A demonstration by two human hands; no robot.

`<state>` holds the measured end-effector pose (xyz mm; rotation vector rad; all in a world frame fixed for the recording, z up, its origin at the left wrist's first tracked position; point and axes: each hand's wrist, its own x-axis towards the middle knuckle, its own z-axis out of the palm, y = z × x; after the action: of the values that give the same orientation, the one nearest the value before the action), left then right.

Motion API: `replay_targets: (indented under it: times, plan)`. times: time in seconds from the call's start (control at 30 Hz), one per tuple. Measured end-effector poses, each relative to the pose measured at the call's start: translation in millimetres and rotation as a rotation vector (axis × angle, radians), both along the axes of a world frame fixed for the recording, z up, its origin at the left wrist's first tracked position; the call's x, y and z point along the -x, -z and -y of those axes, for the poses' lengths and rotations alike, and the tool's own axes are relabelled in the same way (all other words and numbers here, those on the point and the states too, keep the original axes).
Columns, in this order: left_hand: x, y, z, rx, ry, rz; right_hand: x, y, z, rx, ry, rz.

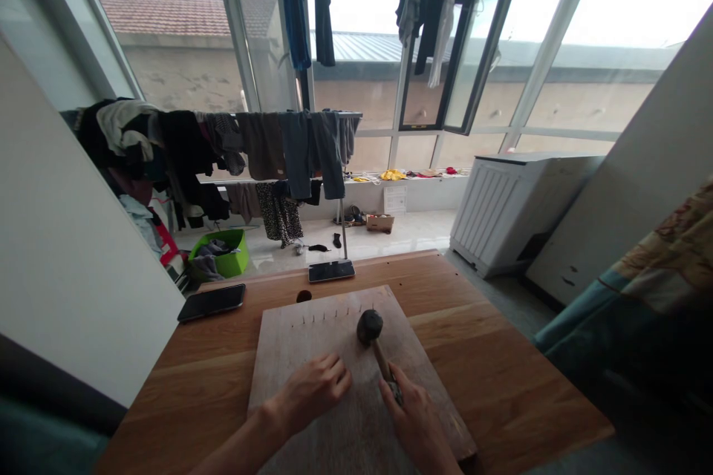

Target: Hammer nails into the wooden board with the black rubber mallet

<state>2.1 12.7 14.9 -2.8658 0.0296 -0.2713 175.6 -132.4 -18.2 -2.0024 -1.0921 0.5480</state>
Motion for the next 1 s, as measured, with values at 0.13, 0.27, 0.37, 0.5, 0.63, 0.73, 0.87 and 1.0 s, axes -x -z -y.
replay_targets:
  times: [0.13, 0.27, 0.37, 0.5, 0.63, 0.73, 0.87, 1.0]
  plan:
    - [2, 1.2, -1, -0.003, -0.002, -0.009, 0, -0.1, 0, 0.021, -0.033, 0.001]
    - [3, -0.9, 0, 0.003, -0.018, -0.032, -2, 7.1, 1, 0.025, 0.000, 0.040]
    - [2, -4.2, -1, 0.018, -0.020, -0.041, -3, 11.8, 1, 0.020, 0.013, 0.050]
    - [4, -6.2, -4, 0.051, -0.024, -0.050, -2, 8.2, 0, 0.014, -0.005, 0.030]
    - [17, -3.2, -18, 0.249, -0.156, 0.071, -1, 1.8, 0, 0.026, -0.028, 0.013]
    - [31, 1.8, -40, 0.579, -0.322, 0.357, -2, 3.4, 0, 0.043, -0.006, 0.013]
    - [45, 13.0, -77, 0.965, -0.593, 0.827, -4, 10.1, 1, 0.059, 0.010, 0.014]
    - [54, 27.8, -98, 1.125, -0.788, 1.013, -5, 13.7, 0, 0.040, 0.007, 0.004]
